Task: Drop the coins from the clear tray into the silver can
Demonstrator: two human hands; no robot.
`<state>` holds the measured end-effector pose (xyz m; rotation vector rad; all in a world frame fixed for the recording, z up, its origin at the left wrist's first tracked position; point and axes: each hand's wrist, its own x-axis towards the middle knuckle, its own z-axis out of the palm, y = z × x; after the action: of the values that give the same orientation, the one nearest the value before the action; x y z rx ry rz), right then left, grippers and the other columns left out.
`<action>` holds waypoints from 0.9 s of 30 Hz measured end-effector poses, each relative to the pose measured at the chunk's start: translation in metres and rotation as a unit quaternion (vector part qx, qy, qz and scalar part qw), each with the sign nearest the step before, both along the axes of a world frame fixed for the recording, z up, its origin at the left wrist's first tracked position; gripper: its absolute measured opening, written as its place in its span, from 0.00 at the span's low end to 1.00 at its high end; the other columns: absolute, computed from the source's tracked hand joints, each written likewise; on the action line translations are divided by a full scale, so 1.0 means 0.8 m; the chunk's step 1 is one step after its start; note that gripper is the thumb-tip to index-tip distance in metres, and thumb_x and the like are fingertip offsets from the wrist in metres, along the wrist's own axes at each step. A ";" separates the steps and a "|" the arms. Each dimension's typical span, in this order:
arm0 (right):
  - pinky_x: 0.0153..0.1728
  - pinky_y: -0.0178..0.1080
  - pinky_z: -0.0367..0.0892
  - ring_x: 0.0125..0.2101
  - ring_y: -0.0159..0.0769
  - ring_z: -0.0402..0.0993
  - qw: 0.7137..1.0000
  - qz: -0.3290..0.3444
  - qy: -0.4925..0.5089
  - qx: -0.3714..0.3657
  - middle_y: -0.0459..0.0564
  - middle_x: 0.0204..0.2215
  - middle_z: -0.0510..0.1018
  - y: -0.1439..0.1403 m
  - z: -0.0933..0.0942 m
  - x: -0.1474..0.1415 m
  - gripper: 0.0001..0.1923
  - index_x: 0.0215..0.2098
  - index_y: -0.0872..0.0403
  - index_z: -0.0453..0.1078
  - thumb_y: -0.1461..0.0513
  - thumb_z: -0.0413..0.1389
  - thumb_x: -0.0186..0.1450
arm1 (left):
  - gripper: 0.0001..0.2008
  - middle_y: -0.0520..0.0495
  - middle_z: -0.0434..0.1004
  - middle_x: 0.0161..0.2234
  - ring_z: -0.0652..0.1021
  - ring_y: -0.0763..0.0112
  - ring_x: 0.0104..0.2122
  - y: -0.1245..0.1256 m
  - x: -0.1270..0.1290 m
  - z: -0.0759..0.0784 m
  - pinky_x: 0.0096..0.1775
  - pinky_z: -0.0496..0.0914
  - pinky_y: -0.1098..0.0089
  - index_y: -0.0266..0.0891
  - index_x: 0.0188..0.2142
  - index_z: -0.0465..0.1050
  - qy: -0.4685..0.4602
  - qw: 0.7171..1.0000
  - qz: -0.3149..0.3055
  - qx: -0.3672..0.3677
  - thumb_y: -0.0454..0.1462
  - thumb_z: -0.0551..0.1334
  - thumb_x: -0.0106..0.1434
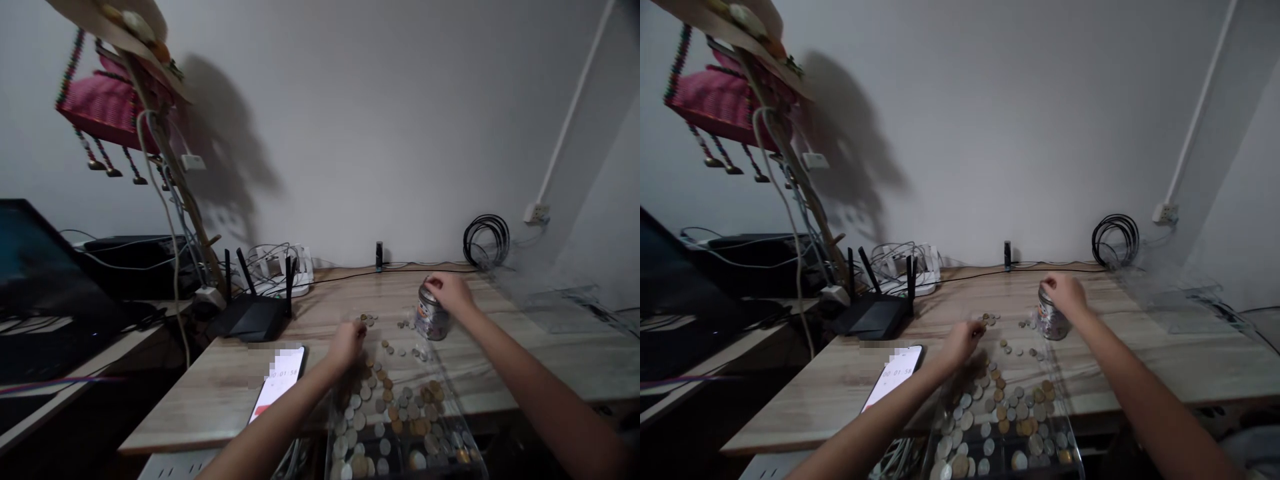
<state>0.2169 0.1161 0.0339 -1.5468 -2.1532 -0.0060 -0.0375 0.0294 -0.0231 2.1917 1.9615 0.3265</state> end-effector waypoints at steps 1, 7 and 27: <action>0.27 0.31 0.59 0.32 0.33 0.73 0.999 -0.041 0.010 0.002 0.50 0.34 0.79 0.009 0.010 0.011 0.14 0.36 0.53 0.74 0.55 0.50 0.62 | 0.14 0.41 0.78 0.40 0.76 0.67 0.41 0.006 0.010 0.006 0.42 0.67 0.70 0.36 0.41 0.74 -0.027 0.999 -0.010 0.023 0.31 0.52 0.61; 0.25 0.32 0.57 0.29 0.34 0.72 0.996 -0.083 -0.019 -0.026 0.50 0.30 0.80 0.040 0.023 0.031 0.11 0.29 0.52 0.77 0.55 0.58 0.54 | 0.13 0.44 0.79 0.34 0.77 0.72 0.32 0.073 0.098 0.069 0.36 0.68 0.74 0.34 0.39 0.76 -0.108 0.983 -0.084 0.119 0.33 0.53 0.62; 0.27 0.34 0.61 0.26 0.34 0.70 0.987 0.084 0.136 -0.008 0.50 0.27 0.78 -0.058 -0.004 0.084 0.13 0.32 0.56 0.75 0.59 0.50 0.59 | 0.23 0.41 0.74 0.47 0.73 0.64 0.45 0.131 0.184 0.141 0.46 0.66 0.70 0.38 0.48 0.71 0.029 0.960 -0.240 0.138 0.28 0.56 0.52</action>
<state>0.2838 0.0697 0.0311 -1.2852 -2.0608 0.2633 0.1099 0.1339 0.0896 2.7855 1.4015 0.4858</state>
